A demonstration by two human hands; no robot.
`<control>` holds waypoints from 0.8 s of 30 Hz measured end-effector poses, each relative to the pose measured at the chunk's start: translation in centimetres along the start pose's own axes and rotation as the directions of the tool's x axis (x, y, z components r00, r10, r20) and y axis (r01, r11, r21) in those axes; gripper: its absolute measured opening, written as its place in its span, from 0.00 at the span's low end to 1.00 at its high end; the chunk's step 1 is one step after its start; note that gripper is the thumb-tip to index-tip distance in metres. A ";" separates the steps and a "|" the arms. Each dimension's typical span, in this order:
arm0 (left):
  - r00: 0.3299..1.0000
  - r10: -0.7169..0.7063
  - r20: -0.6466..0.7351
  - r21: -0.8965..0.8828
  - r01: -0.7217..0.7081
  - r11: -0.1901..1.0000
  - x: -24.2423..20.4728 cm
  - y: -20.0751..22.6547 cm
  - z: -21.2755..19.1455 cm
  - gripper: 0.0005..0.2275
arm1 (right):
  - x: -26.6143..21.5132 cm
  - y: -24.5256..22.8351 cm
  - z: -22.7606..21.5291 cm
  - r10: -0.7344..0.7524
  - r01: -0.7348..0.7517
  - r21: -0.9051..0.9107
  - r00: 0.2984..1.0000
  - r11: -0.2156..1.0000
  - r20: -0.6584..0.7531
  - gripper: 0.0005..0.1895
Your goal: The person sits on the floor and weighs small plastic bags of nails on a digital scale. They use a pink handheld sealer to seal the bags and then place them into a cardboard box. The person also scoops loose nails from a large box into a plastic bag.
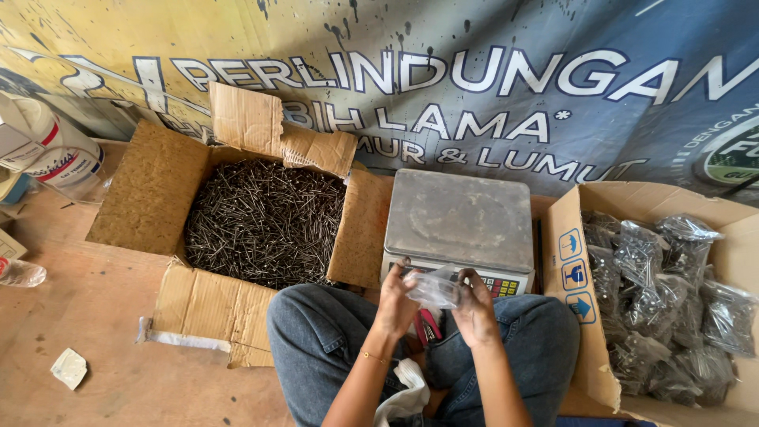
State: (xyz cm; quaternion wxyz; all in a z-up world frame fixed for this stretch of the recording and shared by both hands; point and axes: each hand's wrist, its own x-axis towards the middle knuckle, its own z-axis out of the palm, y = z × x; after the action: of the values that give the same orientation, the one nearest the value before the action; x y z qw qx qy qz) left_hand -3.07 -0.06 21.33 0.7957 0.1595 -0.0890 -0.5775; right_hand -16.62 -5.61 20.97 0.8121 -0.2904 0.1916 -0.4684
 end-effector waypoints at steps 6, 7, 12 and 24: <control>0.960 0.184 0.212 0.745 -0.281 0.606 -1.0 1.9 1.7 0.20 | -0.9 -2.0 4.3 -0.247 0.264 -0.567 0.963 0.780 0.109 0.33; 0.949 0.150 0.276 0.802 -0.314 0.509 -1.6 2.5 2.9 0.19 | -1.2 -2.1 4.7 -0.267 0.267 -0.694 0.957 0.669 0.110 0.28; 0.924 0.089 0.372 0.875 -0.381 0.301 -2.3 3.2 4.7 0.16 | -1.3 -2.5 5.8 -0.367 0.317 -0.926 0.902 0.206 0.228 0.20; 0.826 0.064 0.560 0.824 -0.546 -0.153 -2.5 2.1 3.7 0.11 | -0.5 -1.1 4.0 -0.570 0.354 -0.934 0.760 -0.040 0.312 0.11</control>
State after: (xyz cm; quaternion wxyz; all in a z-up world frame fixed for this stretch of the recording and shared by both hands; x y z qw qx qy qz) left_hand -3.19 2.35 25.67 0.5110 0.5544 -0.6433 -0.1329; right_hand -15.17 -4.44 24.74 0.1999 -0.7426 0.4019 -0.4970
